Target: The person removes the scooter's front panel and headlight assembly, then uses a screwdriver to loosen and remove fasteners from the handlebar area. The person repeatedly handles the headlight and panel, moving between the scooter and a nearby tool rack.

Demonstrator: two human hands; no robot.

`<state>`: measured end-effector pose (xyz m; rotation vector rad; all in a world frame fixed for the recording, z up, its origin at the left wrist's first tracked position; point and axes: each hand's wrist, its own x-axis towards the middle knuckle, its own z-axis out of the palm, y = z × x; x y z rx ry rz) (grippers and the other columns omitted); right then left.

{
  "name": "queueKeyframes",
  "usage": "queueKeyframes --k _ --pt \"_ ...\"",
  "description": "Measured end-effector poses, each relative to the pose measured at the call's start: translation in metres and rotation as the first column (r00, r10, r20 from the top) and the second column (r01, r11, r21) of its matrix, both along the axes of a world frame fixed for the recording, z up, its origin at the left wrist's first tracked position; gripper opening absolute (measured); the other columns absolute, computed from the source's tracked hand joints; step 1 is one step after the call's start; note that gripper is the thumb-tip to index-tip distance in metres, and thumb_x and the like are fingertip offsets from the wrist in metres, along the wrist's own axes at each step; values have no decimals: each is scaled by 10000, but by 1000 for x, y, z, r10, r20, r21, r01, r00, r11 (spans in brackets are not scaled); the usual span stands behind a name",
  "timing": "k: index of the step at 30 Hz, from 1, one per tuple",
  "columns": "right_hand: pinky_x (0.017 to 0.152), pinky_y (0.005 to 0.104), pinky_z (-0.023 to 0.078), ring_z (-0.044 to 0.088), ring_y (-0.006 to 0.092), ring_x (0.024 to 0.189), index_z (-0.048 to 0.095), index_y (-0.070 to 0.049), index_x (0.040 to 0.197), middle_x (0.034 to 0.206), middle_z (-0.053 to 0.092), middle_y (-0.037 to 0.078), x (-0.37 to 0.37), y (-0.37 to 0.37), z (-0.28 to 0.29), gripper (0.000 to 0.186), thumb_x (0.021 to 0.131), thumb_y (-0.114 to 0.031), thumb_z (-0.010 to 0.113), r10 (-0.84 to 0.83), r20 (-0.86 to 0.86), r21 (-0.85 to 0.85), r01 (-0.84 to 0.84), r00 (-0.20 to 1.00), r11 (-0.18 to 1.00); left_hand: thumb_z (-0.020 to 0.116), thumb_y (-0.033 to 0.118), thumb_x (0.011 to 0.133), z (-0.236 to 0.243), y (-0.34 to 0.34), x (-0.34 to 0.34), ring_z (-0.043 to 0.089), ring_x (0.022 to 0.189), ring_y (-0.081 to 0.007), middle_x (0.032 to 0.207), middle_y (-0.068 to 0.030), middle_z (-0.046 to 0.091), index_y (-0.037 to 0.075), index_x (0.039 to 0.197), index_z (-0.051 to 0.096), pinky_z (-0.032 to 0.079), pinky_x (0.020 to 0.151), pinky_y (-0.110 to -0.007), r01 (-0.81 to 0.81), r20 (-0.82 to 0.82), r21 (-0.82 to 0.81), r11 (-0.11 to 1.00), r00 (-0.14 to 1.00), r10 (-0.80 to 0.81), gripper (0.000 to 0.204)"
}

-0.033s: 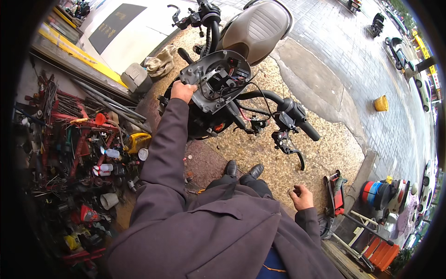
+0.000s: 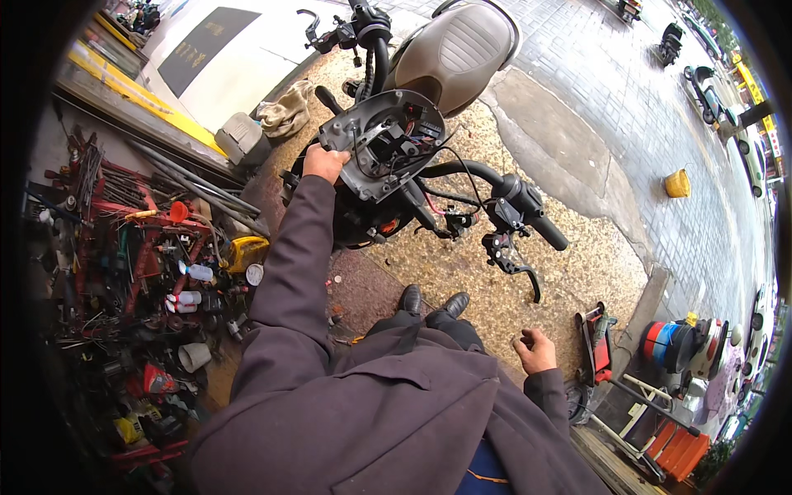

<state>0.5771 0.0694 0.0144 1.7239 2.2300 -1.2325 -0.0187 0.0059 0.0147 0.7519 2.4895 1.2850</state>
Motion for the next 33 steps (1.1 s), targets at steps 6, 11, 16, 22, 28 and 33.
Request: queueKeyframes --k 6,11,16,22,28,33 --pt "809 383 568 720 302 891 658 21 1161 981 723 205 5 6 1 446 798 -216 760 38 45 -43 -36 998 998 724 161 727 0 -1 8 635 667 -215 778 -122 699 -24 831 689 505 685 -320 -31 -7 42 999 999 32 215" --pt "815 383 568 719 306 900 657 24 1163 986 723 209 10 12 -2 451 799 -221 760 39 59 -50 -36 997 998 730 100 745 -6 1 15 621 742 -124 873 -58 708 -31 938 688 500 728 -289 -139 317 238 961 947 58 237" --pt "821 386 567 719 307 905 660 26 1157 988 723 213 14 14 -6 448 800 -227 758 49 48 -52 -46 998 998 788 92 726 -12 -2 35 636 767 -157 912 -78 714 -12 1017 672 504 754 -310 -165 342 385 908 939 26 330" --pt "818 388 568 720 306 902 665 17 1152 978 723 212 16 13 -6 441 796 -228 754 48 46 -47 -46 998 998 794 181 767 36 -4 88 674 744 -293 796 -125 688 14 917 678 540 732 -395 -336 -141 91 937 927 346 252" --pt "811 388 570 721 304 888 666 13 1143 964 724 209 16 12 -9 438 793 -235 754 53 29 -44 -52 998 998 773 299 777 56 12 79 713 859 -329 913 -184 733 4 963 743 552 790 -382 -102 -154 -348 932 987 50 350" --pt "802 386 572 722 306 881 668 15 1125 959 725 208 17 8 -12 426 798 -244 755 20 7 -59 -20 1000 998 680 168 853 53 14 55 648 594 -157 898 -158 723 -65 1111 677 506 534 -289 116 344 -49 992 934 -93 348"
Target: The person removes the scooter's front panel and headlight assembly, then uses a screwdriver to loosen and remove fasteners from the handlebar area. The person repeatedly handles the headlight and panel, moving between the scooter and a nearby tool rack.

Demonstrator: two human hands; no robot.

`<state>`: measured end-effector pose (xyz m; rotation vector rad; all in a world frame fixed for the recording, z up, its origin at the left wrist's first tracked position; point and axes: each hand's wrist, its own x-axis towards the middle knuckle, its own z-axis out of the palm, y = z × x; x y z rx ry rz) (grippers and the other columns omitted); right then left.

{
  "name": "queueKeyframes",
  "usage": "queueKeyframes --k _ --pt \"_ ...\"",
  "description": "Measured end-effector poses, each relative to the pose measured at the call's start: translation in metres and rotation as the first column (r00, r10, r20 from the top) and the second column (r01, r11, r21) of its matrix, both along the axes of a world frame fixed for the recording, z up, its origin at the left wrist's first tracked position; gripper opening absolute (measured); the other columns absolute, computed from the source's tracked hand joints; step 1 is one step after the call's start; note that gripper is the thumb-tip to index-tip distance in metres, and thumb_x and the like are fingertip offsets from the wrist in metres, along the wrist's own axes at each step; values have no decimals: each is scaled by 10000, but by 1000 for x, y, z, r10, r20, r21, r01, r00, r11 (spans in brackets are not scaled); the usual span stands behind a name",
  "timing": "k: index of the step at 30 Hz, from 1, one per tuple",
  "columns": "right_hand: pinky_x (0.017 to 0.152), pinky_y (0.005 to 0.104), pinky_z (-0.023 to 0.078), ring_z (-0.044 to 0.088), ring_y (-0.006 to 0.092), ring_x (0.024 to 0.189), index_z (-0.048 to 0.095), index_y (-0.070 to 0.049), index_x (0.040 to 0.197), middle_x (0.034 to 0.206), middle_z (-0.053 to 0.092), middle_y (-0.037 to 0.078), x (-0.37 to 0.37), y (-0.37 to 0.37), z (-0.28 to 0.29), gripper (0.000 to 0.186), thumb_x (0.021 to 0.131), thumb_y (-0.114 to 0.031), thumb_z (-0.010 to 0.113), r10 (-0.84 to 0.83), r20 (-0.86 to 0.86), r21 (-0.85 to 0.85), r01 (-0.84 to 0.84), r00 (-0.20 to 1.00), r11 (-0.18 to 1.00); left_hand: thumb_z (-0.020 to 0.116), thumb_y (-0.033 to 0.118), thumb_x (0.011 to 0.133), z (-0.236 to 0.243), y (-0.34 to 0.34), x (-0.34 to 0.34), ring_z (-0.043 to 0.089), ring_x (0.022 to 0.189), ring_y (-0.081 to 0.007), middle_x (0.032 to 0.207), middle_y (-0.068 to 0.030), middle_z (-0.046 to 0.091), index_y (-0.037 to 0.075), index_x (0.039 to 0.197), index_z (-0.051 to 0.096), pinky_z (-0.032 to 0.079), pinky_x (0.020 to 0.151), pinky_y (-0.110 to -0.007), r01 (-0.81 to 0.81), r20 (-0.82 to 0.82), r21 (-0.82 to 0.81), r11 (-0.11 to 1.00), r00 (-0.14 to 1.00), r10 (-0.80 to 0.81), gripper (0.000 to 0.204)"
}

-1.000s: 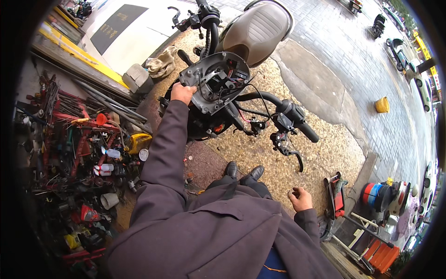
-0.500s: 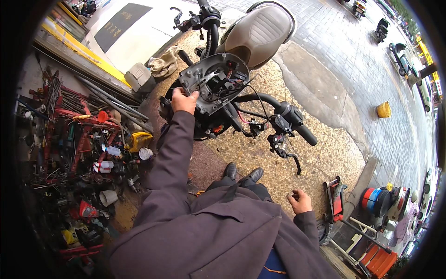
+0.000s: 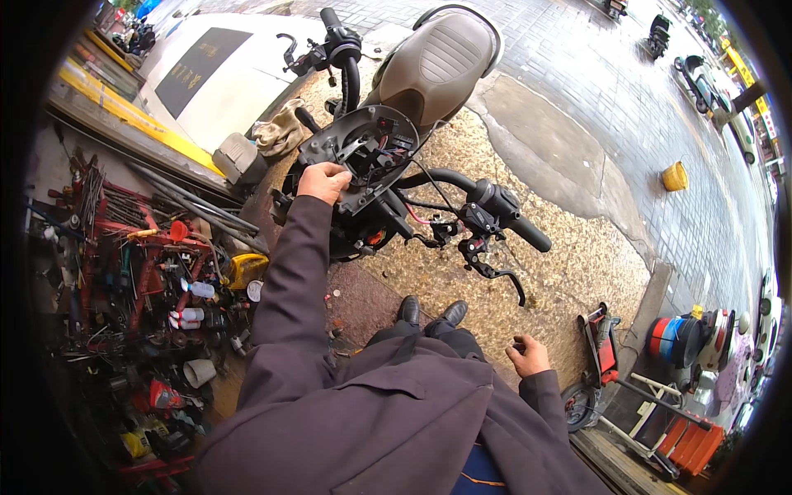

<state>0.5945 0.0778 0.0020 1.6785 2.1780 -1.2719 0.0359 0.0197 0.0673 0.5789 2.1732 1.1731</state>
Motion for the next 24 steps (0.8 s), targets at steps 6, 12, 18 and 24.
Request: queueKeyframes --k 6,12,18,24 --pt "812 389 569 721 305 893 668 14 1123 959 727 205 8 -4 -4 425 798 -245 756 14 11 13 -14 1000 1000 675 165 861 -8 24 4 677 634 -163 879 -127 722 -51 1123 658 530 578 -298 17 -228 -8 1000 973 -18 340" --pt "816 399 565 715 318 896 665 15 1137 957 726 202 16 -12 -12 435 792 -233 757 -17 53 -40 19 998 999 754 224 789 -19 13 14 710 792 -261 907 -146 733 1 986 713 556 779 -367 -164 -404 36 986 900 165 300" --pt "815 395 564 712 320 901 658 21 1156 975 723 205 10 -11 -9 452 793 -231 759 3 30 -51 -2 1000 999 670 118 883 -14 24 8 682 727 -159 850 -100 718 -41 1059 706 554 627 -274 65 -183 48 997 981 -55 240" --pt "818 395 562 712 317 912 655 21 1161 983 721 210 7 -9 -3 444 806 -226 756 11 42 -39 -9 999 999 650 81 878 -10 11 10 601 578 -97 716 -44 676 3 982 741 474 519 -244 94 -427 77 993 903 -52 158"
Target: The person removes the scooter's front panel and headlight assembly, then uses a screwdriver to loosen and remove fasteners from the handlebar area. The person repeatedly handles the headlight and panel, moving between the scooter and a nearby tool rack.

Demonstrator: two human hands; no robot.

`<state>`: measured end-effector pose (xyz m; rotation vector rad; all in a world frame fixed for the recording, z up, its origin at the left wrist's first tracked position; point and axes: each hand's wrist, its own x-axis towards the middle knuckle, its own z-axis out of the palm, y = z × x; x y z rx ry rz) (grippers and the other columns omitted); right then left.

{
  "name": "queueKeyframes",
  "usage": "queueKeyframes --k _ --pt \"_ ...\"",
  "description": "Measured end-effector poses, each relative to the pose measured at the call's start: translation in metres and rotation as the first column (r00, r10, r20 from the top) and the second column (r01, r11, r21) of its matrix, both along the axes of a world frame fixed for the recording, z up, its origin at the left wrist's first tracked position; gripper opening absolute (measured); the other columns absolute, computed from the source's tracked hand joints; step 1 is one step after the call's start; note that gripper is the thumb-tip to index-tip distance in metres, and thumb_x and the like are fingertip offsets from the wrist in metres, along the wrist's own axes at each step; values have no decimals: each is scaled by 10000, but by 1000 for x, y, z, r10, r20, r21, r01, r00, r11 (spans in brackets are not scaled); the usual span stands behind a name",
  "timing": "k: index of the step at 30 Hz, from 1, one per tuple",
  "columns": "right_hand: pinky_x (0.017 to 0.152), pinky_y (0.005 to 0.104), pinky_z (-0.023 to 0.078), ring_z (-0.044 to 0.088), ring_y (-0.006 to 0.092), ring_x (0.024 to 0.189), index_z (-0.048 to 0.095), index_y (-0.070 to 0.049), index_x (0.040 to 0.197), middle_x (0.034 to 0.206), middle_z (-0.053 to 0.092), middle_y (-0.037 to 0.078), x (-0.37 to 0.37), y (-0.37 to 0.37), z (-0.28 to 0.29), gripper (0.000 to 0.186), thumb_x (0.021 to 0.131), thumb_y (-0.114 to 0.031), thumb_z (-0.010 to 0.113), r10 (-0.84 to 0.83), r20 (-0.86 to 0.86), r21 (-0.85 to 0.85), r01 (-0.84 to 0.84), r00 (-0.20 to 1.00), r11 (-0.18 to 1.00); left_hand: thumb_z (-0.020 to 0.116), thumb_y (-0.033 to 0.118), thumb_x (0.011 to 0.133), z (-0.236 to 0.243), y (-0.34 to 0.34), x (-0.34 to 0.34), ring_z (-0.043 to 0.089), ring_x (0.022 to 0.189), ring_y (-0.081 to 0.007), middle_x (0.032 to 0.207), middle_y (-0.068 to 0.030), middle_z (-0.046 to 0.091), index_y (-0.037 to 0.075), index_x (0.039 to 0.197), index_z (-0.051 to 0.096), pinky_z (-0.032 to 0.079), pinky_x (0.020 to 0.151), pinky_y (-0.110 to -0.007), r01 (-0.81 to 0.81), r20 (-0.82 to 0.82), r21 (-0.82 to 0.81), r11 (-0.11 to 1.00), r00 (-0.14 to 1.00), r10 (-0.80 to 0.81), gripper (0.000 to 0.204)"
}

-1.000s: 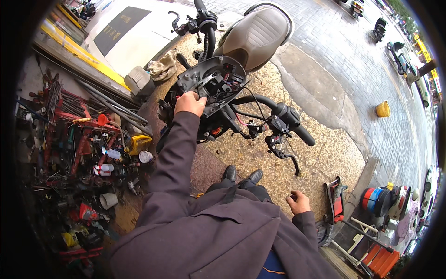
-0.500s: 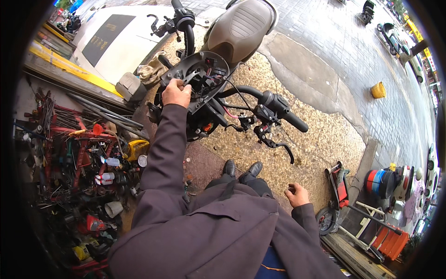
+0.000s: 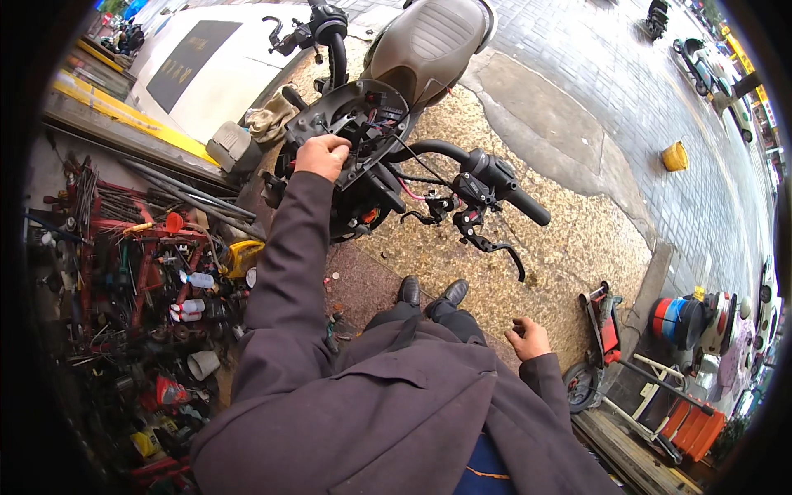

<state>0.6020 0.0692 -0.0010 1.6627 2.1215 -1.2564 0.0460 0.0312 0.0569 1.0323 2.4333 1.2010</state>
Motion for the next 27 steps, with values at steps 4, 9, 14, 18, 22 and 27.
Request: queueKeyframes --k 4,9,14,18,22,27 --pt "819 397 563 714 318 905 662 19 1156 977 723 209 6 -2 -4 442 804 -229 758 13 -5 7 -13 1000 1000 659 83 879 -15 -35 1 591 576 -113 756 -54 677 -16 979 716 481 533 -259 -407 135 384 828 913 386 152" --pt "819 383 564 720 299 898 673 24 1137 967 727 205 9 -2 -11 432 800 -233 760 28 16 -30 -27 999 999 609 38 848 -69 -117 11 556 494 -137 680 -62 613 3 886 638 443 423 -280 -830 662 286 479 532 528 59" --pt "811 370 566 723 271 887 657 52 1148 961 730 203 -8 18 -19 460 810 -243 757 244 74 -94 -237 967 967 640 54 820 -158 -176 126 612 562 -167 717 -53 654 43 836 663 503 508 -327 -616 420 -198 763 650 634 29" --pt "817 372 568 724 293 922 652 47 1160 977 730 215 -41 44 -30 467 812 -248 755 403 30 -213 -388 915 897 715 226 817 -162 -207 260 700 855 -267 885 -144 729 45 965 720 539 805 -384 -270 582 -388 881 669 461 233" --pt "826 378 568 722 309 945 655 40 1150 992 727 226 -95 63 -53 458 807 -247 748 703 53 -168 -687 710 707 733 229 823 -152 -239 332 707 838 -268 872 -128 728 70 953 728 546 771 -383 -212 609 -453 866 636 474 205" --pt "807 389 569 725 316 905 660 42 1122 957 729 225 -161 52 -77 460 818 -298 718 881 -11 -118 -875 473 469 735 204 823 -152 -295 394 703 803 -231 826 -117 717 30 912 702 549 731 -359 -565 574 -441 698 420 703 199"
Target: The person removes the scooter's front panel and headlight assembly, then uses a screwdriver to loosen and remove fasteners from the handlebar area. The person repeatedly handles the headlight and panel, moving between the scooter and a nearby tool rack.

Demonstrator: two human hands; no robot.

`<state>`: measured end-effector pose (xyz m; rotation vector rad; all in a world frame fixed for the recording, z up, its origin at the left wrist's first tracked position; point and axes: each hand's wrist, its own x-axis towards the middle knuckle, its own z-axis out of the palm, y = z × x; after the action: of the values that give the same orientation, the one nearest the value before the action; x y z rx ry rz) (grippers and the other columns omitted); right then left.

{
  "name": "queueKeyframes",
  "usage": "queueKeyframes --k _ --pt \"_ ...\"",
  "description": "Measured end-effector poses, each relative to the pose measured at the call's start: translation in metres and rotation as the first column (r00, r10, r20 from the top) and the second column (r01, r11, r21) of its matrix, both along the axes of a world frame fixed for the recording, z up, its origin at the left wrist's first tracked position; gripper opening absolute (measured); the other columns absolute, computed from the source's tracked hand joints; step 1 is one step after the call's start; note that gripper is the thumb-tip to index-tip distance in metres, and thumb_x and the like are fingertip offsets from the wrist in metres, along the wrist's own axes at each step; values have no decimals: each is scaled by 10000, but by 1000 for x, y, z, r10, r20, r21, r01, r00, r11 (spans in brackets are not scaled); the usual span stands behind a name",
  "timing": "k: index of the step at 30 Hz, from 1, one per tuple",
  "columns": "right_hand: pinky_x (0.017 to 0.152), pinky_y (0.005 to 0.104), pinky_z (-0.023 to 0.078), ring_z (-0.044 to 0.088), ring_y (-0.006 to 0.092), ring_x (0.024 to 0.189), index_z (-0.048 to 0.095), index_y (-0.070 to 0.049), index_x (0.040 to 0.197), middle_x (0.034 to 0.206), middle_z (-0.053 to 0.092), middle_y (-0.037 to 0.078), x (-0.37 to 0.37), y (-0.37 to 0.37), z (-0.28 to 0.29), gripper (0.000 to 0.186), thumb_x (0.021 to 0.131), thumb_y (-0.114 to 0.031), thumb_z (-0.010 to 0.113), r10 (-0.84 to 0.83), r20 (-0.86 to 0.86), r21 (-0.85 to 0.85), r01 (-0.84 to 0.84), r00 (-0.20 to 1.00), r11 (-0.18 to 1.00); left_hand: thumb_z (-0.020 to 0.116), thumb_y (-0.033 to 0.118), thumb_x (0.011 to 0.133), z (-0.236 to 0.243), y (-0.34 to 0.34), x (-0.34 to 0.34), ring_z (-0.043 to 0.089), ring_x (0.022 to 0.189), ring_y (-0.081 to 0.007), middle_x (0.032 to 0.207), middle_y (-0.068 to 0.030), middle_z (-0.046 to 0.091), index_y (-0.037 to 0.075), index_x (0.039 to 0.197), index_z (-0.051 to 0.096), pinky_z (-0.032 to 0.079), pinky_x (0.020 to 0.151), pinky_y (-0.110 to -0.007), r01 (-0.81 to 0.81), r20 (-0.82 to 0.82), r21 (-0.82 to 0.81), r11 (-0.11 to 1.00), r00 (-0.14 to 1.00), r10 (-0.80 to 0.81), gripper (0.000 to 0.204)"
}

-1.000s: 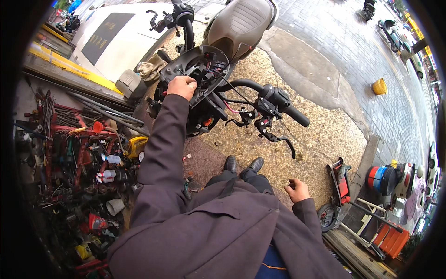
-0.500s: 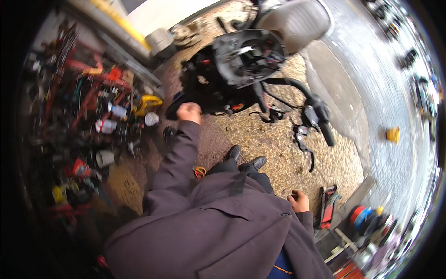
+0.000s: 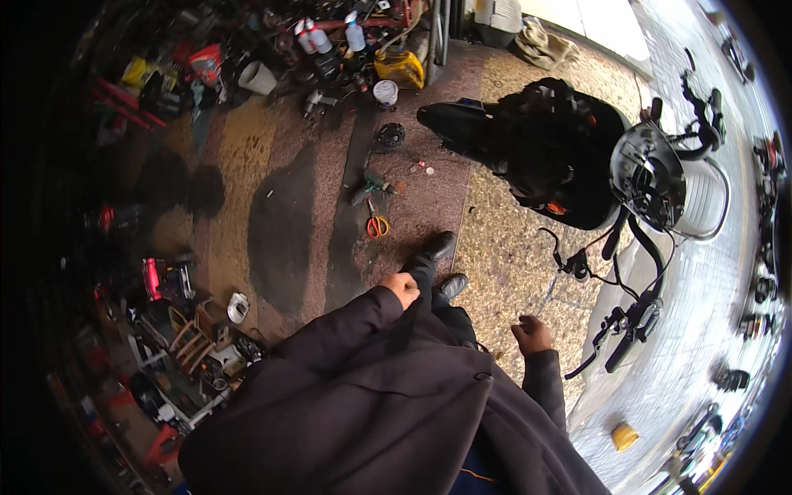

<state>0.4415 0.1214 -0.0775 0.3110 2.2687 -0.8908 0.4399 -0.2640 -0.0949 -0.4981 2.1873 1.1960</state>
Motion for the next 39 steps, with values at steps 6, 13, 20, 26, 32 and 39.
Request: queueKeyframes --k 6,13,20,26,32,39 --pt "797 375 574 727 302 897 645 38 1145 939 732 209 -53 -72 -1 467 813 -274 751 187 -24 -115 -189 982 975 733 223 835 14 -29 35 692 784 -229 846 -108 716 47 944 705 547 741 -360 -149 13 -82 985 989 150 209" --pt "791 394 568 718 318 897 686 10 1095 958 722 223 -107 -153 -5 438 810 -315 757 408 -4 -50 -408 913 912 718 206 842 -2 -87 33 690 777 -175 838 -95 716 32 946 706 552 708 -340 -322 -10 46 946 946 323 204" --pt "658 352 583 712 218 768 668 39 1104 923 724 154 -184 -258 -58 328 893 -210 700 189 278 -286 -107 942 952 710 174 840 -45 -141 56 681 743 -185 796 -89 709 33 927 704 539 699 -337 -497 18 -2 868 867 497 165" --pt "536 341 566 688 227 650 653 70 1102 849 702 159 -287 -365 -192 297 907 -152 682 84 396 -261 24 914 965 697 146 853 -80 -150 83 663 703 -187 765 -87 686 21 928 685 537 671 -339 -766 217 36 641 633 743 146" --pt "589 442 553 690 287 756 597 44 1159 1019 673 135 -407 -465 -391 356 910 -197 677 183 397 -304 -60 899 951 670 155 893 -117 -146 80 570 564 -127 703 -65 638 15 998 654 456 502 -282 -948 343 -147 283 219 913 176" --pt "586 384 514 589 216 713 546 8 1090 870 571 84 -490 -551 -565 255 909 -136 653 120 316 -243 -42 941 969 608 98 873 -145 -125 31 514 497 -96 641 -56 601 29 957 643 401 450 -252 -915 379 -323 242 109 919 113"
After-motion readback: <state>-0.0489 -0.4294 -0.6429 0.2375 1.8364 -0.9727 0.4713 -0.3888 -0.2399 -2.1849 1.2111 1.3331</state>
